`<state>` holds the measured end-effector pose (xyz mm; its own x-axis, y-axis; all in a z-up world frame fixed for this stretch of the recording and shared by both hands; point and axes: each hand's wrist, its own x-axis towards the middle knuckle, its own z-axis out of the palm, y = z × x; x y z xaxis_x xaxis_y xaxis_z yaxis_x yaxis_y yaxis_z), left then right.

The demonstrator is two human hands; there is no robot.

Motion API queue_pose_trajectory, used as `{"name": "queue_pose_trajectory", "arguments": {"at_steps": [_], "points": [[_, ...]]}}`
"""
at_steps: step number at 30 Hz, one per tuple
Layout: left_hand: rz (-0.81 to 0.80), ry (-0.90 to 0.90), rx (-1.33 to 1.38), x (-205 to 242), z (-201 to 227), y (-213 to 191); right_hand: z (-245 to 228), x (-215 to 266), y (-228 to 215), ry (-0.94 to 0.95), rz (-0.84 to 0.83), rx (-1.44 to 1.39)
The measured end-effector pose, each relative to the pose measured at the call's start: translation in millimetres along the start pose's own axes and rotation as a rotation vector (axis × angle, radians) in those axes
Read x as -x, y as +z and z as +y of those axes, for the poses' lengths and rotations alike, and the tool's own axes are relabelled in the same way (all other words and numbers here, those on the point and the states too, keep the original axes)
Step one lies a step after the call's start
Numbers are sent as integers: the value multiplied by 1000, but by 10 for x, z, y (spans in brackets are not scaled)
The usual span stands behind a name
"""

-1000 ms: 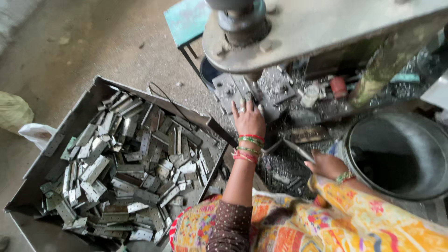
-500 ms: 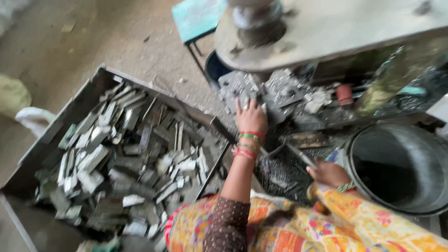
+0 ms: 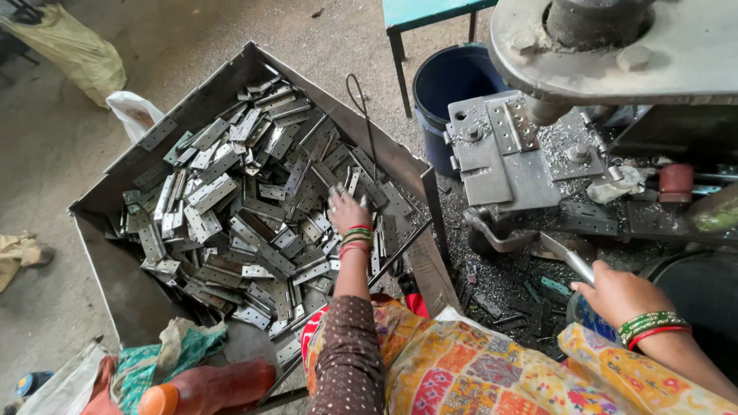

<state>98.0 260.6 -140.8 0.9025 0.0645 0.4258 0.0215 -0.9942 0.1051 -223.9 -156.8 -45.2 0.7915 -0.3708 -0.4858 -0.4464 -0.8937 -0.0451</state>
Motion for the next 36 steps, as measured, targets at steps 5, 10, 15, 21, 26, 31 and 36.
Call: {"name": "queue_pose_trajectory", "arguments": {"at_steps": [5, 10, 15, 21, 26, 31, 36], "points": [[-194, -15, 76, 112, -168, 441, 32, 6, 71, 16, -6, -29], [-165, -74, 371, 551, -109, 295, -8, -3, 24, 0, 0, -46], [-48, 8, 512, 644, 44, -448, -78, 85, -6, -24, 41, -115], [447, 381, 677, 434, 813, -1706, -191, 191, -95, -39, 70, -133], [164, 557, 296, 618, 1762, -2012, -219, 231, -153, -46, 109, -145], [-285, 741, 256, 744, 2015, -1944, -224, 211, -144, -93, 206, -175], [-121, 702, 38, 811, 1945, -1890, -260, 258, -168, -56, 91, -177]]}}
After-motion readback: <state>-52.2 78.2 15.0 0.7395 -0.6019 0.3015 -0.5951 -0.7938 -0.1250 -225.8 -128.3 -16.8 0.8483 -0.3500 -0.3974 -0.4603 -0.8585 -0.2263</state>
